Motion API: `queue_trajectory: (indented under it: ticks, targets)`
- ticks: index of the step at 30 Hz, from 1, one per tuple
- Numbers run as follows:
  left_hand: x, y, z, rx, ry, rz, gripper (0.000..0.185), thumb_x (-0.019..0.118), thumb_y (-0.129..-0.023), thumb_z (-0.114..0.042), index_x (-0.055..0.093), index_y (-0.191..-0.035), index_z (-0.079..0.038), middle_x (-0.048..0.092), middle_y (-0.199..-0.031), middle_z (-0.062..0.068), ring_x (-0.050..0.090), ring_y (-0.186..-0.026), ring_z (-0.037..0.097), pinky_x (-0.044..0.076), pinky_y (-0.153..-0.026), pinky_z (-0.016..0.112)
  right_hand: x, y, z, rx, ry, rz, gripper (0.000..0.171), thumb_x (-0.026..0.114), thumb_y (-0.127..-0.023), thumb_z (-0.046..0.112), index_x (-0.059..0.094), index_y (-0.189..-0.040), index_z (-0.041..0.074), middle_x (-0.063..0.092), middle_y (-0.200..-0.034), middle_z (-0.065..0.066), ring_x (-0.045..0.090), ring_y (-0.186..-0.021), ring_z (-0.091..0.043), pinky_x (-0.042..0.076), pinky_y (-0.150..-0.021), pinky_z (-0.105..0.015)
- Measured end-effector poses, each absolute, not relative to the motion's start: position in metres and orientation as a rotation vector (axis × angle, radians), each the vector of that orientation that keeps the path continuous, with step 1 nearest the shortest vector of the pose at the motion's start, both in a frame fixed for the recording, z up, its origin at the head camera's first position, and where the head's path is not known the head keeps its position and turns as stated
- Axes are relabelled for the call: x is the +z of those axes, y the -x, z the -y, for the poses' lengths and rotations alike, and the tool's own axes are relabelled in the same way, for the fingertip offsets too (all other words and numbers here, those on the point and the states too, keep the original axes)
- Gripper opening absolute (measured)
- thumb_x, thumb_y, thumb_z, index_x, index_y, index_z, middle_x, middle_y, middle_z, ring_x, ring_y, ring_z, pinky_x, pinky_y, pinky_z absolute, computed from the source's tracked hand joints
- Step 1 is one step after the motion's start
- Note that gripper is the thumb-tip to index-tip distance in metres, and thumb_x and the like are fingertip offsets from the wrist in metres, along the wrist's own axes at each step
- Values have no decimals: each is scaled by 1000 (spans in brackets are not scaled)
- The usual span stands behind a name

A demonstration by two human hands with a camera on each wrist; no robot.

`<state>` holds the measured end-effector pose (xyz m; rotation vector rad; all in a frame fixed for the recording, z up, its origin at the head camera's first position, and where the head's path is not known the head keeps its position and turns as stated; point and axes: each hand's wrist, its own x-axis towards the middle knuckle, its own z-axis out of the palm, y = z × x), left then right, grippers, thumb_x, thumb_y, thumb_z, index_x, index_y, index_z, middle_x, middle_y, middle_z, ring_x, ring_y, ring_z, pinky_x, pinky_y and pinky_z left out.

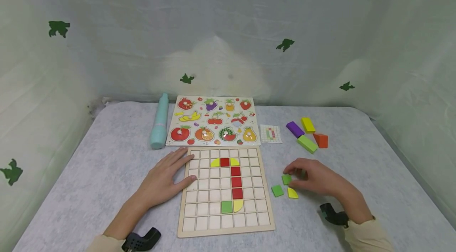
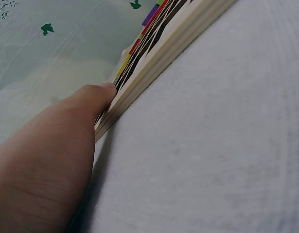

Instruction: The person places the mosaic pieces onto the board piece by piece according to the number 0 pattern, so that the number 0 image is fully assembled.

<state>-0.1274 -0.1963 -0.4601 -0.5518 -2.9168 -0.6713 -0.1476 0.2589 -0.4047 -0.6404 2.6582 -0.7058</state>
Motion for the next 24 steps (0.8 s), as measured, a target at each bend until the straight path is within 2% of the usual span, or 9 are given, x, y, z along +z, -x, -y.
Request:
queue_trajectory:
  ticks: [8, 11, 15, 19, 22, 24]
  targets:
    - [-459, 128, 196, -665, 555, 2919, 69, 72, -92, -53, 56, -149, -17, 41, -163, 11, 37, -151, 37, 36, -117, 63, -398, 144, -260, -713, 582, -2560, 45, 91, -78, 34, 69, -115, 22, 62, -97, 9, 55, -91, -13, 50, -75, -23]
    - [-459, 127, 196, -666, 552, 2920, 69, 72, -91, -52, 57, -149, -17, 41, -163, 11, 37, -151, 38, 36, -117, 63, -401, 145, -258, -719, 608, -2535, 47, 91, -78, 36, 66, -115, 22, 61, -95, 9, 55, -90, -10, 49, -74, -22]
    - [-459, 127, 196, -672, 543, 2927, 70, 71, -91, -53, 56, -149, -17, 40, -164, 11, 36, -151, 38, 36, -117, 64, -403, 145, -255, -740, 658, -2563, 37, 87, -84, 30, 65, -113, 20, 62, -92, 10, 56, -85, -8, 50, -70, -22]
    - [-460, 127, 196, -670, 542, 2931, 70, 71, -92, -54, 56, -149, -17, 40, -164, 11, 36, -151, 38, 36, -117, 64, -404, 144, -251, -710, 672, -2634, 26, 83, -88, 29, 65, -104, 19, 60, -86, 11, 55, -80, -7, 50, -68, -22]
    - [-459, 127, 196, -672, 549, 2928, 70, 71, -92, -53, 56, -149, -17, 40, -164, 11, 36, -151, 38, 36, -117, 63, -405, 144, -247, -650, 687, -2703, 24, 83, -89, 31, 64, -100, 22, 60, -87, 13, 54, -82, -6, 51, -72, -23]
    - [-459, 127, 196, -672, 554, 2927, 69, 71, -92, -54, 56, -149, -16, 40, -164, 11, 36, -151, 37, 36, -118, 63, -405, 144, -247, -648, 725, -2714, 17, 81, -90, 26, 68, -100, 24, 62, -93, 14, 55, -85, -6, 52, -74, -24]
